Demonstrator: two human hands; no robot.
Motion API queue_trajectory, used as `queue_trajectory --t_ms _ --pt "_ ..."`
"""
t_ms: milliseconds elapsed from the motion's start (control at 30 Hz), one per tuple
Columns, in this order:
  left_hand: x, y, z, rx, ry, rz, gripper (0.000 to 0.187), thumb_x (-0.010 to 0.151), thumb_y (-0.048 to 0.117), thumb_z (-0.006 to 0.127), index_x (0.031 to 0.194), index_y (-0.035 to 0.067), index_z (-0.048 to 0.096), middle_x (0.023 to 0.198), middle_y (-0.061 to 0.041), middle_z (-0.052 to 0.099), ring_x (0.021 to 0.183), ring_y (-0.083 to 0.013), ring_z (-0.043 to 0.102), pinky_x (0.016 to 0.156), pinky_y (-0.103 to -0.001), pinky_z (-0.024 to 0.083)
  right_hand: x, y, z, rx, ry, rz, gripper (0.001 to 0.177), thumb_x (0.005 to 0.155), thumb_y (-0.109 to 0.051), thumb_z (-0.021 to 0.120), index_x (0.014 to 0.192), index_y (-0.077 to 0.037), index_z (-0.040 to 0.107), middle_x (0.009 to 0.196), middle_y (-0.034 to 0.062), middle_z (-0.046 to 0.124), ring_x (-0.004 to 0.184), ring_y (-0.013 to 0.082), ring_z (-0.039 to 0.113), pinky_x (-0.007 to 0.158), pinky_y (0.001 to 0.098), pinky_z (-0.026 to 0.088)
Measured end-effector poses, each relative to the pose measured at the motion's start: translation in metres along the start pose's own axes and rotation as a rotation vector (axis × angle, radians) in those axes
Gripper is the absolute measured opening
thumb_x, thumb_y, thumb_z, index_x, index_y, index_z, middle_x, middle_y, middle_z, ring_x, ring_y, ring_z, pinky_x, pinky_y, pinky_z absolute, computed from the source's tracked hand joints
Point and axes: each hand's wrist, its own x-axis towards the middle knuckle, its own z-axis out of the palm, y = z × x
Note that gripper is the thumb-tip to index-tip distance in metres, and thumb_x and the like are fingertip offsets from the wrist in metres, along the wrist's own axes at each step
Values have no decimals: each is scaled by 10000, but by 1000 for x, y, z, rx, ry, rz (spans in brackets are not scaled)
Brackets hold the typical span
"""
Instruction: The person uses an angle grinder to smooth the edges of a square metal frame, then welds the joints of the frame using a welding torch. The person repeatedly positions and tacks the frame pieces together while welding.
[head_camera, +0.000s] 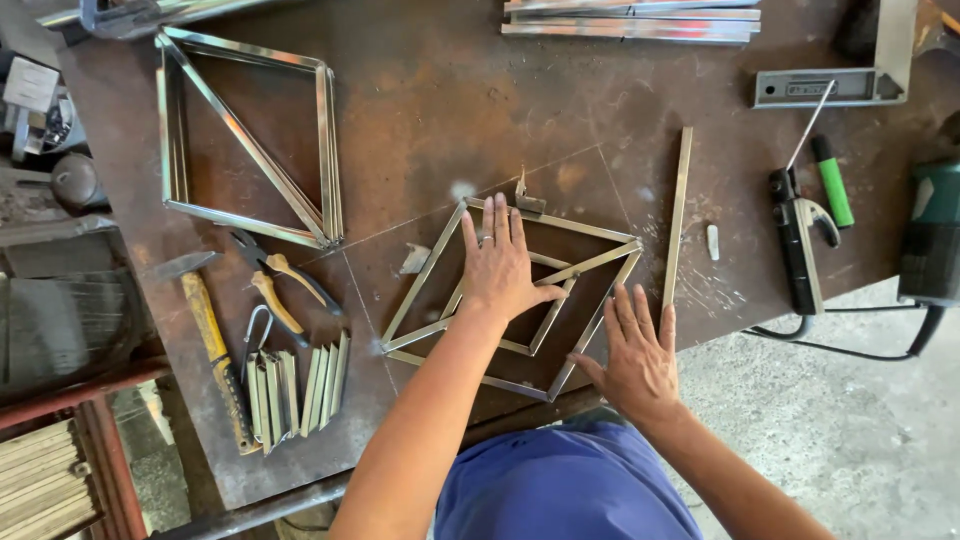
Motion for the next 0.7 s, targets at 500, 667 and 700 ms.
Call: queue_trajectory --t_ms 500,667,700 --pt "2 -3 6 -26 -17 -10 1425 629 886 689 1597 -42 207 1684 -290 121 1578 -416 127 1237 -687 18 4 2 15 2 -46 0 1130 723 -753 685 1561 -65 365 1724 107 218 1583 316 195 1244 672 113" --pt "2 -4 4 -12 -9 -12 1424 627 893 683 1597 -39 216 1680 -303 124 1579 -423 117 1230 -695 5 1 5 15 18 -37 -12 1175 690 -777 699 1562 -67 360 1728 109 200 1597 321 153 1257 650 91" --pt "0 -5 4 -13 -12 -20 1413 638 890 679 1599 -38 217 1679 -307 126 1578 -427 113 1227 -699 7 -1 6 16 15 -47 -14 1211 666 -793 708 1571 -74 344 1729 108 191 1599 318 142 1262 643 81"
